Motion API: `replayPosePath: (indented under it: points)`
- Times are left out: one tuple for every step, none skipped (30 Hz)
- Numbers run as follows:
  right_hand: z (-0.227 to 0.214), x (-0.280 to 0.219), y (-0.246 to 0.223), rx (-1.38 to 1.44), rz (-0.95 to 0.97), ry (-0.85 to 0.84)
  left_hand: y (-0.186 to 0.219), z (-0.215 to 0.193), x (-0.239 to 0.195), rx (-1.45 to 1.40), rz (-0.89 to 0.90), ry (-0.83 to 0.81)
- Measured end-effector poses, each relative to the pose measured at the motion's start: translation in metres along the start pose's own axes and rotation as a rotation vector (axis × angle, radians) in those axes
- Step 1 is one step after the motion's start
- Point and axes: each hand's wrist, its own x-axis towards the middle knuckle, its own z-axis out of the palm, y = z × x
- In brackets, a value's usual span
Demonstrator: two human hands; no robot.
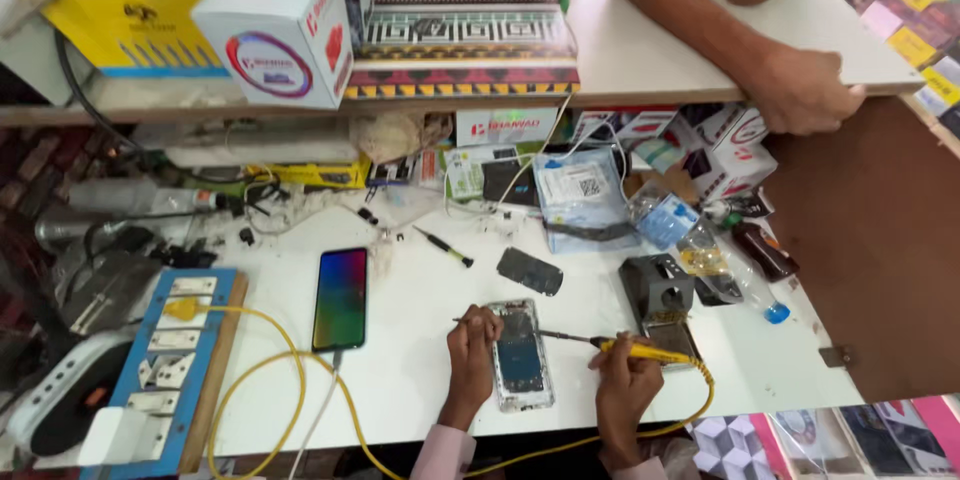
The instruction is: The person uses a soldering iron and tweezers to work on a disassembled mobile phone motherboard. They repeatedly apply the soldering iron to small components while holding the board steady, occasionally adjusting the tweezers. The phone casing and other tools remain on the cluttered workbench throughout.
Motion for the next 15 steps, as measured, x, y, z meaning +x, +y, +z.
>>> replayPosePath:
  points:
    - [0.002,0.004,-0.004,0.046,0.030,-0.019,0.001,0.001,0.002,0.058,0.024,-0.006]
    - [0.004,0.004,-0.008,0.065,0.021,-0.032,0.004,0.001,0.004,0.022,0.043,-0.013]
    - [0.004,0.005,-0.012,0.085,0.012,-0.044,0.007,0.002,0.003,-0.015,0.063,-0.019]
    - [0.004,0.003,-0.015,0.108,-0.001,-0.054,0.009,0.004,0.002,-0.051,0.088,-0.030]
    - [0.004,0.001,-0.019,0.099,0.014,-0.052,0.013,0.004,-0.002,-0.022,0.087,-0.019]
    - [0.006,0.004,-0.022,0.097,0.018,-0.043,0.016,0.006,0.002,0.003,0.095,-0.022]
    - [0.009,0.005,-0.025,0.095,0.021,-0.033,0.018,0.008,0.005,0.028,0.103,-0.024]
    - [0.008,0.005,-0.027,0.108,0.022,-0.031,0.019,0.010,0.004,0.009,0.080,-0.029]
    - [0.008,0.005,-0.028,0.121,0.023,-0.029,0.020,0.011,0.003,-0.010,0.058,-0.035]
    - [0.010,0.006,-0.029,0.139,0.023,-0.030,0.021,0.010,0.004,-0.026,0.040,-0.039]
    - [0.010,0.005,-0.031,0.112,0.034,-0.034,0.022,0.010,0.004,-0.011,0.052,-0.039]
    - [0.011,0.004,-0.032,0.087,0.044,-0.036,0.023,0.009,0.005,0.005,0.066,-0.042]
    - [0.012,0.004,-0.033,0.062,0.053,-0.039,0.024,0.008,0.006,0.021,0.080,-0.045]
    - [0.010,0.004,-0.033,0.079,0.052,-0.043,0.023,0.009,0.004,0.025,0.052,-0.039]
    - [0.009,0.005,-0.033,0.096,0.051,-0.047,0.021,0.009,0.004,0.030,0.024,-0.034]
